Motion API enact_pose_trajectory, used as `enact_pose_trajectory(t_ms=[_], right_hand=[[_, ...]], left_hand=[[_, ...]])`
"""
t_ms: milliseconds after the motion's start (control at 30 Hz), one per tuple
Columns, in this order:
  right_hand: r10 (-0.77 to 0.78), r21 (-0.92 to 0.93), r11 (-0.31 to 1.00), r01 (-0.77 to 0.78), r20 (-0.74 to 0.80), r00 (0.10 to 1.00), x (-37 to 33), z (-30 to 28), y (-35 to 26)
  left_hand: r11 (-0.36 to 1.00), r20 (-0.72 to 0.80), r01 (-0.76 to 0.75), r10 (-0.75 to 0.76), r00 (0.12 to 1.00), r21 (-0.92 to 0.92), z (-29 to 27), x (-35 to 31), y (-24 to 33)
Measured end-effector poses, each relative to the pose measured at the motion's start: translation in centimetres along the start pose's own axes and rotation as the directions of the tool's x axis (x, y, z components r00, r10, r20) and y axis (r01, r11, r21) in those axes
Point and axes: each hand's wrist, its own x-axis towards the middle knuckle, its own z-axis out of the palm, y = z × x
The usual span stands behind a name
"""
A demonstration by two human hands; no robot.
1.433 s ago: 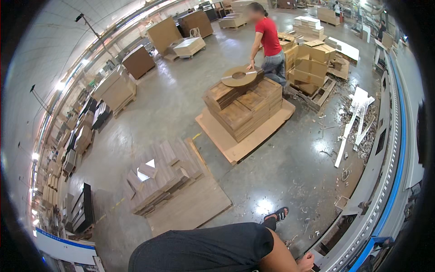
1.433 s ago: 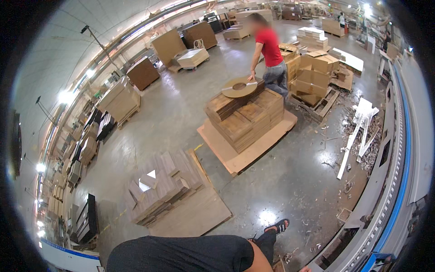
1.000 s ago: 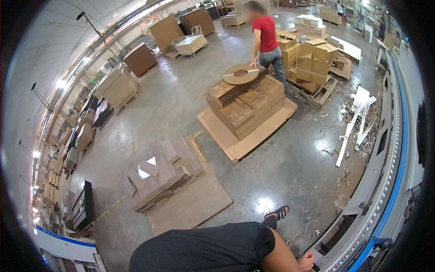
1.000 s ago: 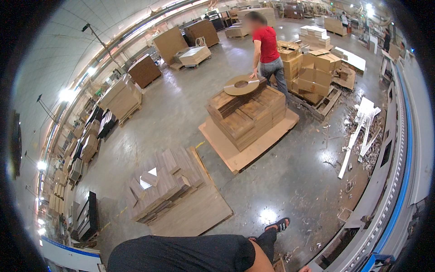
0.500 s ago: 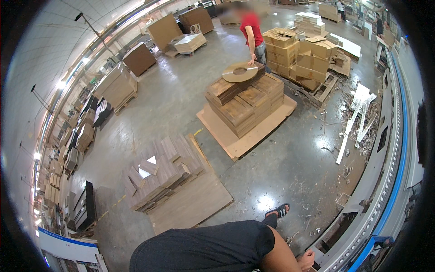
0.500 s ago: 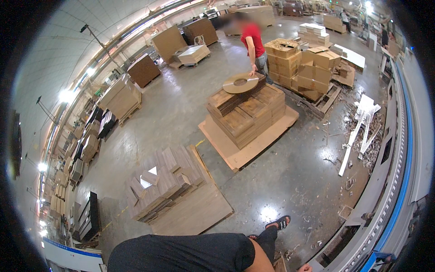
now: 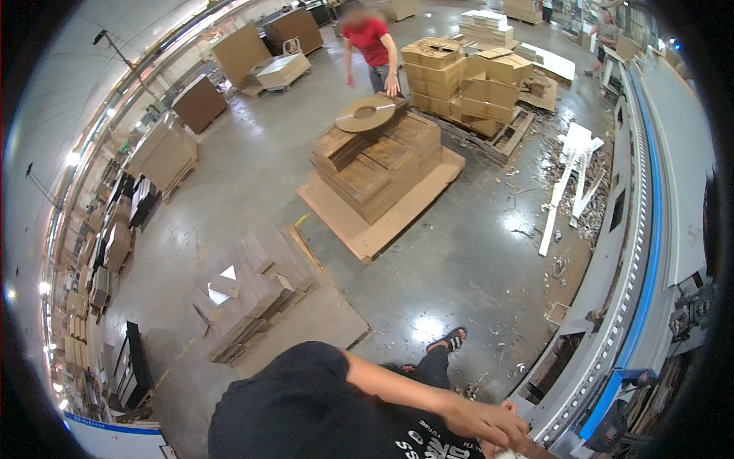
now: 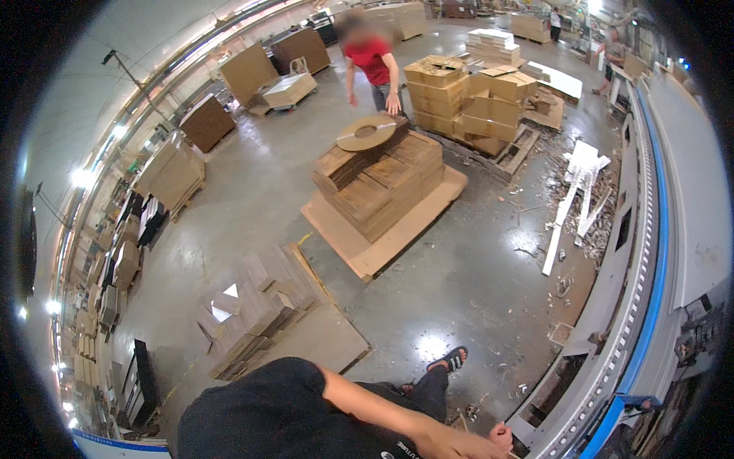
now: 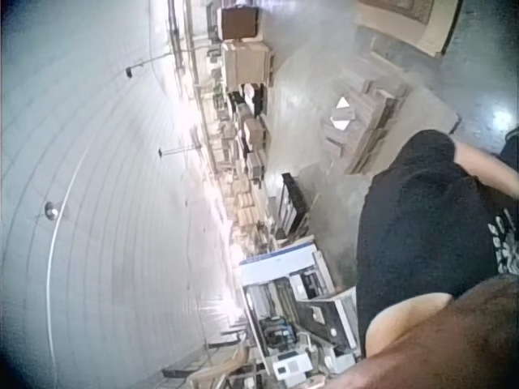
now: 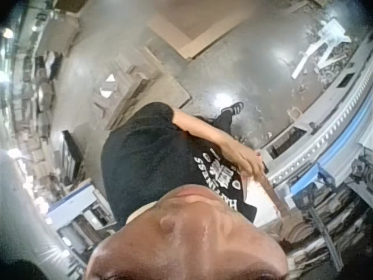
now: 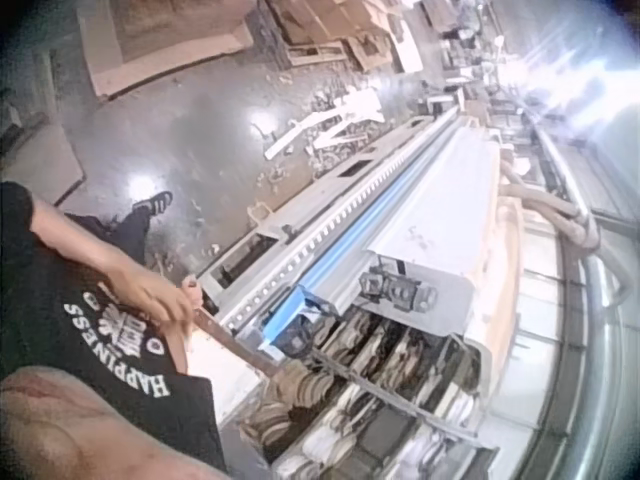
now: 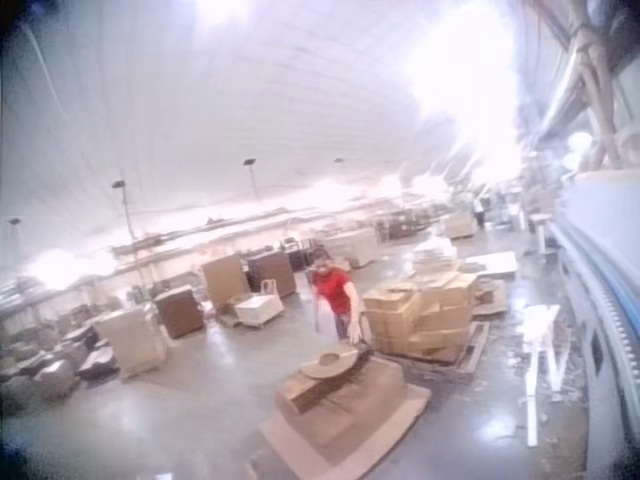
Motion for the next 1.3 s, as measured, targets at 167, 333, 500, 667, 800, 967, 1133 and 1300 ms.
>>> enact_pose_trajectory(t_ms=[167, 333, 500, 667, 800, 967, 1133, 1300], right_hand=[[-0.062, -0.418, 0.908, 0.033, -0.057, 0.996, -4.9, -1.3, -21.2], [-0.053, -0.429, 0.903, 0.014, -0.079, 0.995, -5.4, -2.5, -21.4], [-0.017, -0.419, 0.908, 0.003, -0.028, 0.999, -5.3, -2.8, -21.9], [-0.056, -0.38, 0.925, 0.026, -0.068, 0.996, -5.3, -2.7, -21.9], [-0.009, -0.404, 0.915, -0.011, -0.047, 0.999, -5.3, -2.9, -22.2], [-0.067, -0.378, 0.925, 0.035, -0.071, 0.995, -5.6, -3.0, -21.8], [-0.05, -0.373, 0.927, 0.029, -0.047, 0.998, -5.2, -2.8, -22.0], [-0.041, -0.398, 0.917, 0.028, -0.024, 0.999, -5.9, -3.7, -22.0]], left_hand=[[0.623, -0.282, 0.602, -0.54, 0.793, 0.5, -0.6, -10.1, 1.0], [0.276, -0.476, 0.675, -0.532, 0.7, 0.684, 0.3, -14.2, 0.4], [0.105, -0.648, 0.777, -0.489, 0.584, 0.621, -0.4, -14.9, 1.3], [0.058, -0.683, 0.775, -0.435, 0.588, 0.63, -0.8, -16.0, 2.2], [0.026, -0.683, 0.772, -0.449, 0.576, 0.635, -0.2, -16.4, 2.1], [0.042, -0.674, 0.78, -0.476, 0.565, 0.624, 0.5, -16.6, 1.1], [0.03, -0.663, 0.777, -0.503, 0.555, 0.628, -0.7, -16.4, 1.4], [0.057, -0.678, 0.788, -0.475, 0.561, 0.612, -0.1, -17.2, 0.7]])
